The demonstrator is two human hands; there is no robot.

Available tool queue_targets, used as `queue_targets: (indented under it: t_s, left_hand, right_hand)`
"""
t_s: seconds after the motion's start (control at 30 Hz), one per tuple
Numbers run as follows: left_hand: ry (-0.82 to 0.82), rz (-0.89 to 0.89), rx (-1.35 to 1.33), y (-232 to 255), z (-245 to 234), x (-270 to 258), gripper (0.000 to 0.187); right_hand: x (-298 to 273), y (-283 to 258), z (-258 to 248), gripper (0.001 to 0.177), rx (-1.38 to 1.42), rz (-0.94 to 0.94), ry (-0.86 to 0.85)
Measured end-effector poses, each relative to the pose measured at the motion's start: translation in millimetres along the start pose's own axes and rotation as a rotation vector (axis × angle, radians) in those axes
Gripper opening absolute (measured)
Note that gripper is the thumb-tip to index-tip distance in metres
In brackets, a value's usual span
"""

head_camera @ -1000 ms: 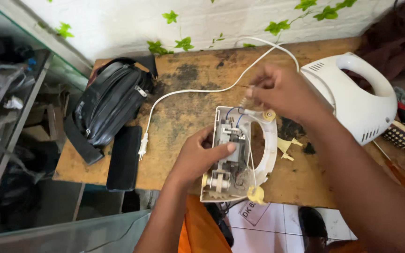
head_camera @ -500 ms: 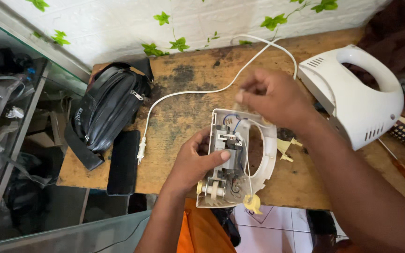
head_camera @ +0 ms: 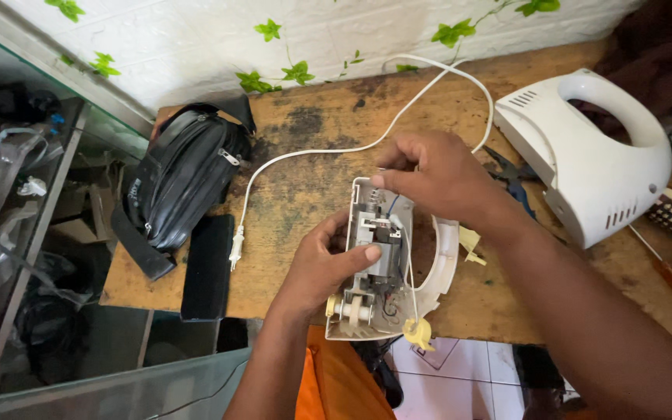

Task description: The person disassembles a white handheld appliance, removing the motor and internal components from the plastic casing. They manipulate the internal wiring and yellow plastic parts, then separate the motor assembly from the main body.

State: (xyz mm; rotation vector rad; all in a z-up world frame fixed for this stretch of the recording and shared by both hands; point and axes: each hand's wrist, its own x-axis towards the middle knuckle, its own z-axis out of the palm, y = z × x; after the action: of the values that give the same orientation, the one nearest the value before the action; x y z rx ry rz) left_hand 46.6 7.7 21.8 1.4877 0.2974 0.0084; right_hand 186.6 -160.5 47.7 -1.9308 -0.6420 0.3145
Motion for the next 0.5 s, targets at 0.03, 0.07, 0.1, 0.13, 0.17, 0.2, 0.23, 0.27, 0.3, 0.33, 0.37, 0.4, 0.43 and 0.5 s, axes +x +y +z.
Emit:
queue_targets:
  t_s: [0.03,0.07,0.1,0.13,0.17,0.2,0.23,0.27,0.3,0.33,0.37,0.4,0.43,0.5]
  left_hand:
    - [0.004,-0.001,0.001,1,1,-1,0.072]
    - [0.004,-0.003,0.008,2,2,-3,0.072]
    - [0.001,-0.003,0.014,3,4,-2,0.072]
    - [0.001,-0.003,0.015,3,4,-3,0.072]
    - [0.004,-0.005,0.010,4,4,-4,0.073]
    - [0.008,-0.007,0.005,4,4,-5,0.073]
    - [0.008,-0.009,0.006,3,3,-4,0.073]
    - [0.011,-0.012,0.011,1,2,-3,0.075]
    - [0.014,-0.016,0.016,-2,1,-2,0.076]
    - [0.014,-0.017,0.016,-4,1,-2,0.076]
    - [0.015,-0.017,0.013,-6,1,-2,0.077]
    - [0.016,-0.018,0.010,-7,0,-2,0.078]
    - [0.017,-0.018,0.010,-6,0,-2,0.078]
    - [0.014,-0.014,0.046,-3,1,-2,0.077]
  right_hand:
    - [0,-1,2,0.019,0.003,-0.001,-0.003]
    - [0,-1,5,0.017,-0.037,0.021,-0.003]
    - [0,-1,5,0.016,-0.080,0.043,0.001]
    - [2,5,6,0.016,-0.080,0.043,0.002]
    - [5,10,7,0.013,-0.129,0.026,0.003]
    - [7,16,8,0.015,-0.179,0.010,0.004]
    - [6,13,6,0.015,-0.177,0.010,0.004]
    - [4,11,5,0.016,-0.195,-0.019,-0.018]
    - [3,9,4,0.017,-0.213,-0.047,-0.040]
    - [2,7,3,0.017,-0.212,-0.045,-0.040]
    - [0,5,3,0.018,-0.236,-0.082,-0.060]
    - [-1,3,3,0.019,-0.260,-0.120,-0.079]
    - [0,4,3,0.019,-0.260,-0.121,-0.080]
    - [1,7,3,0.021,-0.337,-0.184,-0.137]
